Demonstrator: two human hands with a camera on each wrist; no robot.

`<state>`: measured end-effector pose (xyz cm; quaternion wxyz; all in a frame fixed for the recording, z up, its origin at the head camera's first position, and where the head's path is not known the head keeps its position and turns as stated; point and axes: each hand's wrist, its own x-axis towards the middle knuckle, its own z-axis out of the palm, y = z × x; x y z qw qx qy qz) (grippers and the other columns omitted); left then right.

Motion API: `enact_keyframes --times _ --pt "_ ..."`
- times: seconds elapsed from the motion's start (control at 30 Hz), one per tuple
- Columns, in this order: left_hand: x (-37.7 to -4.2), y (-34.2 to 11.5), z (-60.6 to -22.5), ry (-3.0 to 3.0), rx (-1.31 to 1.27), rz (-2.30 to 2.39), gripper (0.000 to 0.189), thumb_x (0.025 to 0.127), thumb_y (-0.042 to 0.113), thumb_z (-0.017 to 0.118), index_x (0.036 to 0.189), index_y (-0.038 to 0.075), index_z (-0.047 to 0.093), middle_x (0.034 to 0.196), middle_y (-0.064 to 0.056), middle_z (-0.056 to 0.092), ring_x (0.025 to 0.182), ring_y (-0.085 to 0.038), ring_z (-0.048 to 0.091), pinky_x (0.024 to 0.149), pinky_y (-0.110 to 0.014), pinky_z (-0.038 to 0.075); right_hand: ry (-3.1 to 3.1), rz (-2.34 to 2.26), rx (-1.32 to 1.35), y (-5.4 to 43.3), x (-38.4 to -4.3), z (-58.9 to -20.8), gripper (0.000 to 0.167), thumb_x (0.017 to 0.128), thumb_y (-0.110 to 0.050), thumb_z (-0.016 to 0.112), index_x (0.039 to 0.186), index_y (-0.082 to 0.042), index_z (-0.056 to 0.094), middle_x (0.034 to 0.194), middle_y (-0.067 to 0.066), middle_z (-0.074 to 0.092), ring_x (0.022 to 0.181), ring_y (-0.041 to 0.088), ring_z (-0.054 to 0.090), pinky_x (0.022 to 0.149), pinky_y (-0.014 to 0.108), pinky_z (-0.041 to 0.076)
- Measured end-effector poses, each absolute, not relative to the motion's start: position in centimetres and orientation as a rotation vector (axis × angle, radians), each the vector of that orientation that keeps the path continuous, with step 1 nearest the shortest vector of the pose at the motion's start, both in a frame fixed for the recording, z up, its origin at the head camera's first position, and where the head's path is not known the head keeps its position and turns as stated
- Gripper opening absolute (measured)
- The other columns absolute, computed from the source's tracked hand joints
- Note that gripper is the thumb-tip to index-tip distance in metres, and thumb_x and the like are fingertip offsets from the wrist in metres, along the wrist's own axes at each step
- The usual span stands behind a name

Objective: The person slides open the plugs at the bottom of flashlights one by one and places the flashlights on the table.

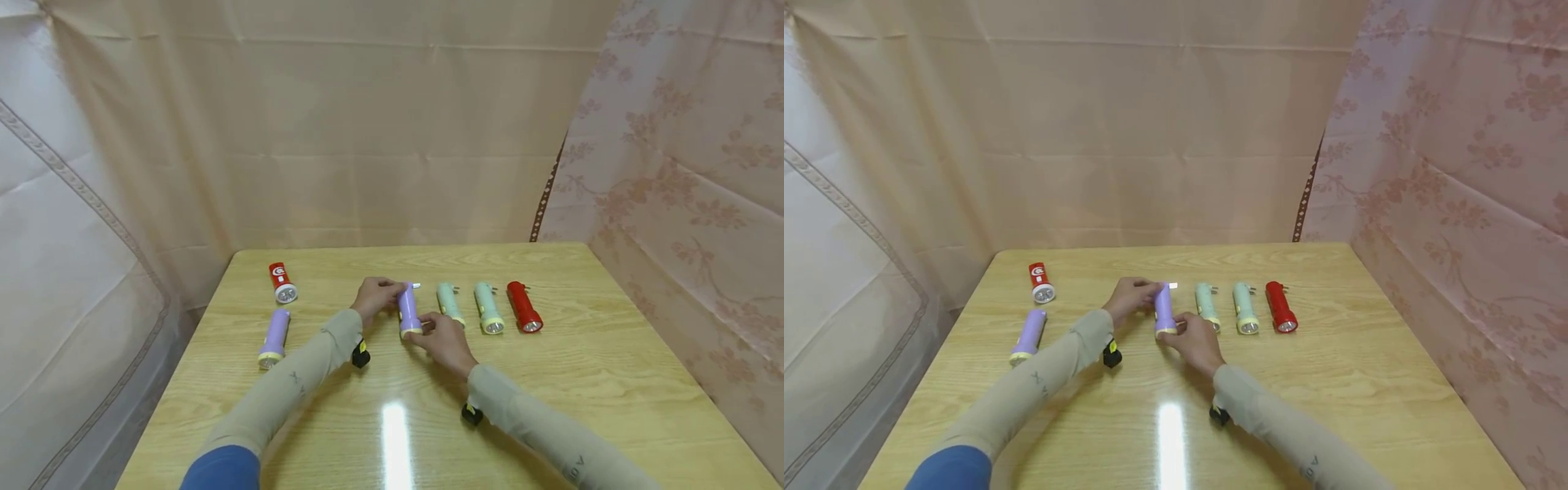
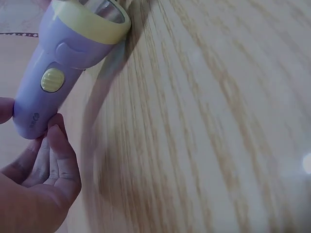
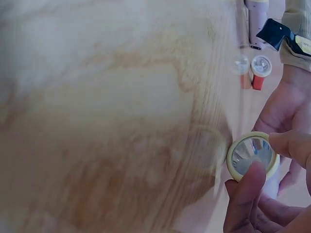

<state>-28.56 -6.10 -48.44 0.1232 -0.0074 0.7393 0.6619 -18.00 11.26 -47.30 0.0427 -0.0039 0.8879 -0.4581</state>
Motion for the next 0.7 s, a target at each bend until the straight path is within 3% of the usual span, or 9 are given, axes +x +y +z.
enact_keyframes --times 0.2,0.43,0.7 --pt "-29.1 -5.6 -48.8 2.158 -0.085 1.927 0.036 0.091 0.026 0.079 0.110 -0.003 0.073 0.094 -0.012 0.073 0.074 -0.016 0.069 0.068 -0.029 0.059 2.749 -1.365 -0.020 11.2 -18.3 -47.1 0.049 0.086 -0.030 0.086 0.122 -0.001 0.070 0.105 0.010 0.073 0.078 0.016 0.069 0.056 0.030 0.057" --pt "-29.5 -5.4 -49.0 2.181 -0.086 1.879 0.036 0.092 0.027 0.079 0.110 -0.004 0.072 0.094 -0.013 0.074 0.073 -0.017 0.071 0.068 -0.030 0.060 2.746 -1.376 -0.026 11.3 -18.5 -47.0 0.048 0.088 -0.026 0.084 0.126 -0.002 0.067 0.109 0.014 0.071 0.067 0.015 0.068 0.054 0.030 0.057" --pt "-29.9 -4.9 -48.8 2.234 -0.065 1.802 0.031 0.093 0.026 0.077 0.104 -0.002 0.073 0.086 -0.012 0.074 0.071 -0.017 0.069 0.064 -0.030 0.059 2.825 -1.321 -0.080 11.2 -18.8 -47.1 0.045 0.089 -0.024 0.081 0.129 -0.007 0.066 0.113 0.015 0.072 0.087 0.020 0.071 0.061 0.029 0.058"
